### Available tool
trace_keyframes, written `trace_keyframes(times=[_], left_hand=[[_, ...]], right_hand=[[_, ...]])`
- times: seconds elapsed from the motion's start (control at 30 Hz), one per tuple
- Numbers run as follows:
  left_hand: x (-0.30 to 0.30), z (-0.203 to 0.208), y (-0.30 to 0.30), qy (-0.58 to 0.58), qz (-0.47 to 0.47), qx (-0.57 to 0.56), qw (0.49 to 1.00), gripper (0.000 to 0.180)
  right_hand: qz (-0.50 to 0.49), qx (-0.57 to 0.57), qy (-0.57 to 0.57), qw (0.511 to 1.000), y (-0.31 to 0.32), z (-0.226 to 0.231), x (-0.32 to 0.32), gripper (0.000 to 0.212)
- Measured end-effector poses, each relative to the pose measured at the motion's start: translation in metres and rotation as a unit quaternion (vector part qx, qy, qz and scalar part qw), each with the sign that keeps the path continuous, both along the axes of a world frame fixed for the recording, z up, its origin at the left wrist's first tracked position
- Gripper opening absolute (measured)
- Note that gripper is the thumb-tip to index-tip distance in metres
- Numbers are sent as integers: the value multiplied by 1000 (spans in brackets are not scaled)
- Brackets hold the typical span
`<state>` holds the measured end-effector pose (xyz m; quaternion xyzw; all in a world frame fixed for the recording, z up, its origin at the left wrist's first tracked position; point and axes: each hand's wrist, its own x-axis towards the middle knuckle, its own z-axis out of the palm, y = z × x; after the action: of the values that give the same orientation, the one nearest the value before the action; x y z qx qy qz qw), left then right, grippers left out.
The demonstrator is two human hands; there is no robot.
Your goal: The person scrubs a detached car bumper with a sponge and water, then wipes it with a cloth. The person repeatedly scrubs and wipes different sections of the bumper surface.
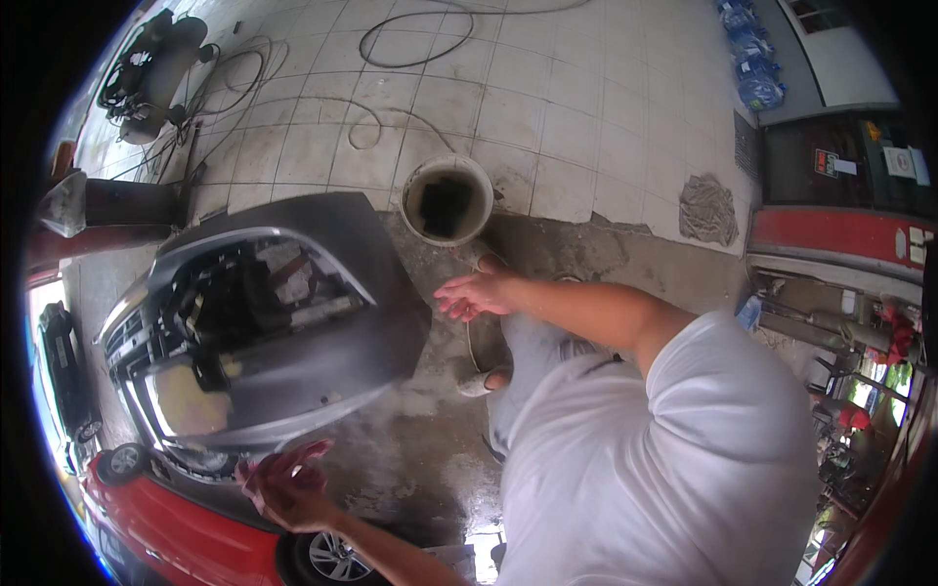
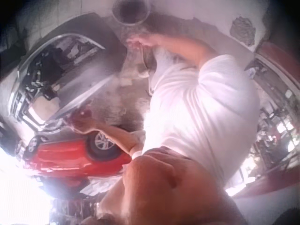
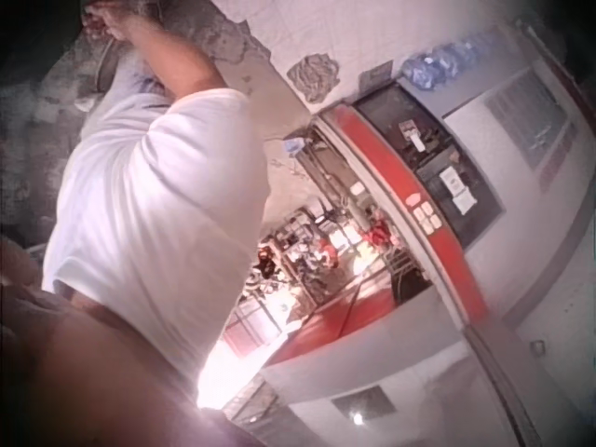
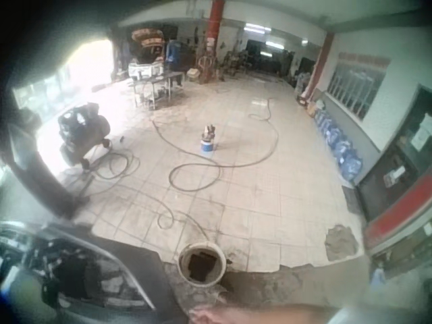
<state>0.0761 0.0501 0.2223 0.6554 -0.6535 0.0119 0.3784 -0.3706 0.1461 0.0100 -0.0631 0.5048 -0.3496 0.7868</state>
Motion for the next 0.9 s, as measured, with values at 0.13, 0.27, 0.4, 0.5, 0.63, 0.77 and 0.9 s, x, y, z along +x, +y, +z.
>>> trace_keyframes(times=[0.13,0.27,0.4,0.5,0.63,0.77,0.9], left_hand=[[60,-18,-149,-338,-8,14,941,30],[181,-98,-205,-324,-39,36,944,50],[147,-141,-275,-309,-71,86,945,53],[114,-157,-302,-301,-63,124,943,56],[74,-177,-340,-283,-76,148,945,60],[66,-145,-323,-268,-59,162,948,64],[64,-115,-257,-211,-14,140,967,69]], right_hand=[[-153,157,96,971,-55,-174,-119,27],[99,135,397,903,-116,-338,-174,32],[161,55,633,755,-172,-458,-197,28],[137,42,556,819,-253,-516,-196,43],[268,-44,718,641,-286,-600,-184,66],[274,38,510,814,-292,-603,-149,74],[150,41,412,898,-229,-517,-127,63]])
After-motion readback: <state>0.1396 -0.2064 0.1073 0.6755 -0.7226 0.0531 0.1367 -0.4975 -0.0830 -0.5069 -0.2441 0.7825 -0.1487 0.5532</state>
